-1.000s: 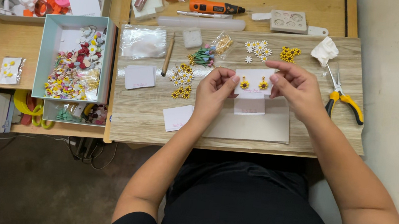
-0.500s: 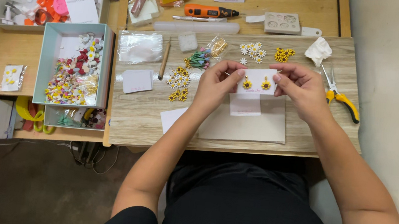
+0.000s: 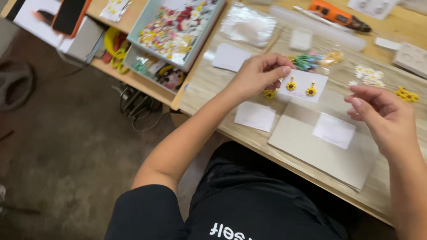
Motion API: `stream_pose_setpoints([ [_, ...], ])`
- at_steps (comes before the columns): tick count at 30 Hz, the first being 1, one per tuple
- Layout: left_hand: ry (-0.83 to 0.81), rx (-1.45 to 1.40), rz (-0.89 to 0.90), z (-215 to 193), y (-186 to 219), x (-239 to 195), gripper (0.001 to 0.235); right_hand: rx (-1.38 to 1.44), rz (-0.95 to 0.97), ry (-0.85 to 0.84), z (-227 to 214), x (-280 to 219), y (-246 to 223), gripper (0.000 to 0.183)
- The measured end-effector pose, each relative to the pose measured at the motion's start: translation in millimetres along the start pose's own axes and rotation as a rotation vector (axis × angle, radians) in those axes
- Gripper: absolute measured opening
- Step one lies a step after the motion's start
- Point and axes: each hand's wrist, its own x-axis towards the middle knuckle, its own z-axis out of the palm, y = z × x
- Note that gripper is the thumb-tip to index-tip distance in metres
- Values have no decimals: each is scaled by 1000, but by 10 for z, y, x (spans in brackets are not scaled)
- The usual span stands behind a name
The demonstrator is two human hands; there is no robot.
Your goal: The person assembles flower-shaped earrings by hand. They pick up small flower charms and earring posts, attach the charms to the posts, and place the finished earrings onto small white display cards. The person repeats this process for multiple pairs of earrings.
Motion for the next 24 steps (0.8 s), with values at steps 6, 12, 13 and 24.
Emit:
stream_pose_setpoints([
  [6, 103, 144, -52, -626, 283, -418, 21, -177, -69, -303, 777, 571, -426, 32],
  [12, 227, 233, -50, -1120, -193, -517, 19, -301, -128, -391, 1490, 1005, -149, 25],
  [13, 225, 229, -50, -1156, -228, -529, 19, -304, -126, -391, 1559, 1019, -156, 25],
  [24, 267, 777, -131, -1175, 35, -678, 20, -779, -206, -438, 1899, 983, -378, 21],
])
